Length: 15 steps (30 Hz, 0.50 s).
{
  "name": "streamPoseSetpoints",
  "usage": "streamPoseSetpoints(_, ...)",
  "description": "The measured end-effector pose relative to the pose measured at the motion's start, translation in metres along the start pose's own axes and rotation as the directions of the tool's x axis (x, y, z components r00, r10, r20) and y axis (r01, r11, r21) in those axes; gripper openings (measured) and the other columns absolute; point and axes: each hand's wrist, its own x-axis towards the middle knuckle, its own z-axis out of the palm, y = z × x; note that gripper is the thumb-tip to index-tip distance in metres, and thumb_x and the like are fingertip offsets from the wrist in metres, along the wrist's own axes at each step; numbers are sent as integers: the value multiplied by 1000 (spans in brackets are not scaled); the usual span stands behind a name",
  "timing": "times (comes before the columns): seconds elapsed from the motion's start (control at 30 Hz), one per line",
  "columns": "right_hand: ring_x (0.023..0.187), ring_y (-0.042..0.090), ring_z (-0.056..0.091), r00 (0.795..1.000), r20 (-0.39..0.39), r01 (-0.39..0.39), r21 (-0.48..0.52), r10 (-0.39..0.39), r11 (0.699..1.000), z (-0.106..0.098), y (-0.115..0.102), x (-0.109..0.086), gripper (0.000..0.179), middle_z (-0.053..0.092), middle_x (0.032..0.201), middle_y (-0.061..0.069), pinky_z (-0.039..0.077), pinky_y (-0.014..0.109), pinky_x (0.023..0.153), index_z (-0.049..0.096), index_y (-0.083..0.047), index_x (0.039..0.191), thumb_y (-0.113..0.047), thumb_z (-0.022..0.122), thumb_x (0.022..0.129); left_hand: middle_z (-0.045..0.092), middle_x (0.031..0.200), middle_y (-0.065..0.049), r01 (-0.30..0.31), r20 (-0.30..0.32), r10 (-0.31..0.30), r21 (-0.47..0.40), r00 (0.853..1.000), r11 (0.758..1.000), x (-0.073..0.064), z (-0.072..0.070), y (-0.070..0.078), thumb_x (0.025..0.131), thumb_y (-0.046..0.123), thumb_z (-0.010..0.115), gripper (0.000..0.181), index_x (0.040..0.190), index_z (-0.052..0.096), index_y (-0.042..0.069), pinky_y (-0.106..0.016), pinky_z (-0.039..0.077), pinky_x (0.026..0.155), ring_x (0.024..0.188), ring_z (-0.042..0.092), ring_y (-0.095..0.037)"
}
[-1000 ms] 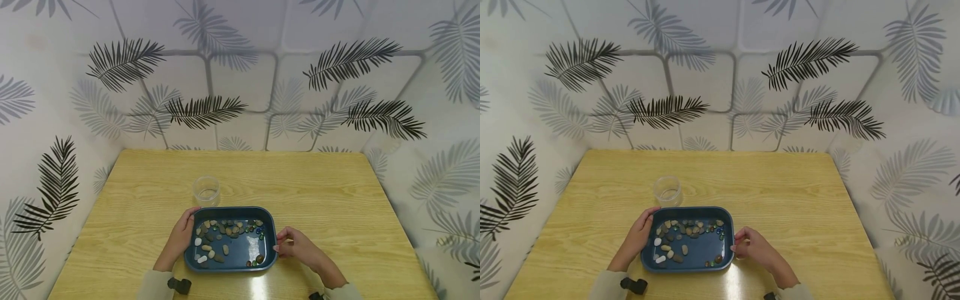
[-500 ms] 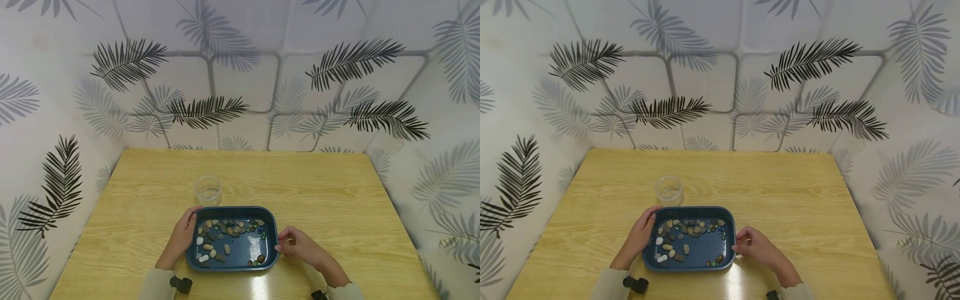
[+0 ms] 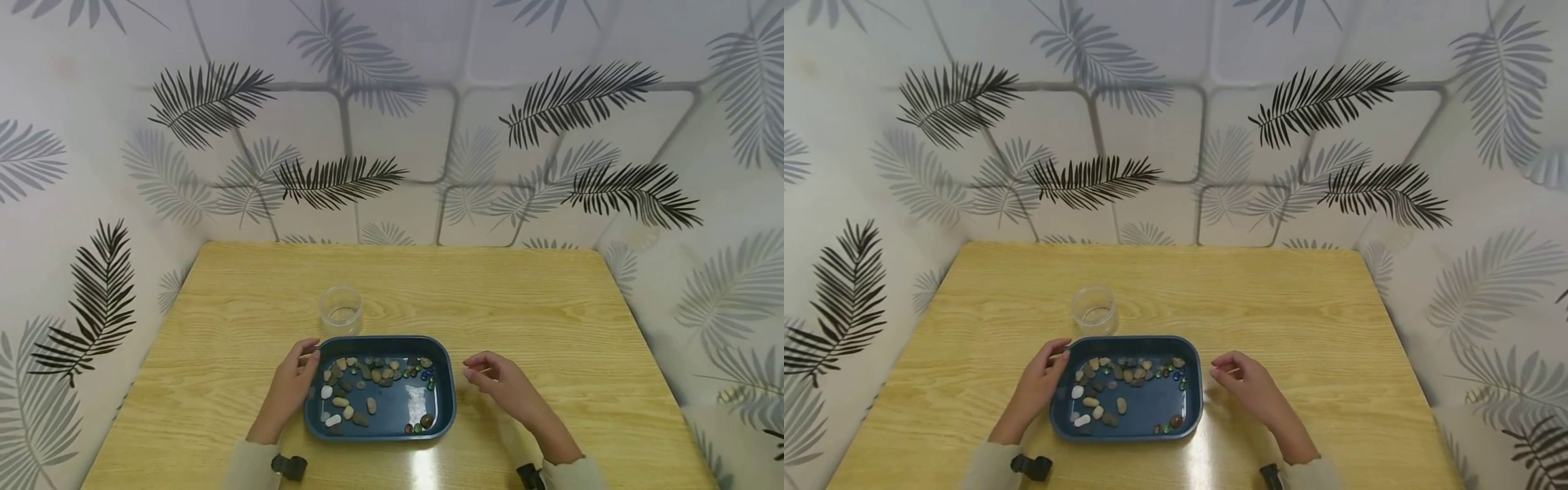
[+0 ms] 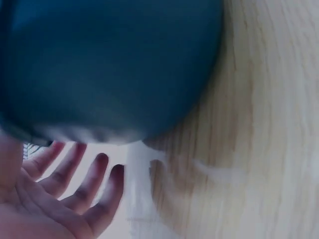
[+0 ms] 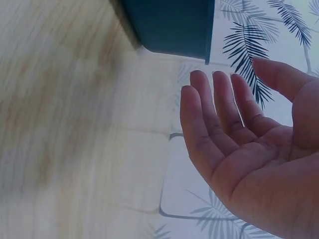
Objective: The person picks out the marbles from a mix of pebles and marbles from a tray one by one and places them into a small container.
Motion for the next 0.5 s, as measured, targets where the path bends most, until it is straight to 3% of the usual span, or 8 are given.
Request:
streamPoseSetpoints(0.13,89,26,61,999,-29,30,-58,-32,998,-1,-4,2,27,63,98,7,50,30,73,61,-7,108,-27,61,91,51,127,-10,36,44,-34,-57,998,998,-9,-11,-7,96,44,45,49,135,43,14,-41,48,86,109,55,-26)
streamPoseSetpoints(0.23,88,19,60,997,-50,59,-131,-66,990,1,-8,4,24,63,97,1,49,30,73,62,-10,108,-26,62,90,45,133,-12,80,141,-60,-141,988,987,-16,-20,-12,95,45,47,54,139,38,16,-41,51,80,113,52,-31)
streamPoseSetpoints(0.37,85,13,59,987,-83,118,-219,-139,969,6,-15,8,22,64,98,1,50,29,74,63,-10,108,-20,64,89,32,141,-13,166,294,-84,-269,952,949,-22,-30,-16,94,40,51,57,144,28,21,-43,53,74,121,43,-37)
streamPoseSetpoints(0.5,82,13,59,970,-81,199,-277,-229,940,14,-21,13,23,63,99,5,51,29,72,64,-5,107,-15,67,87,23,145,-12,225,382,-86,-336,920,914,-24,-35,-19,95,32,52,59,145,22,26,-47,53,71,125,35,-42)
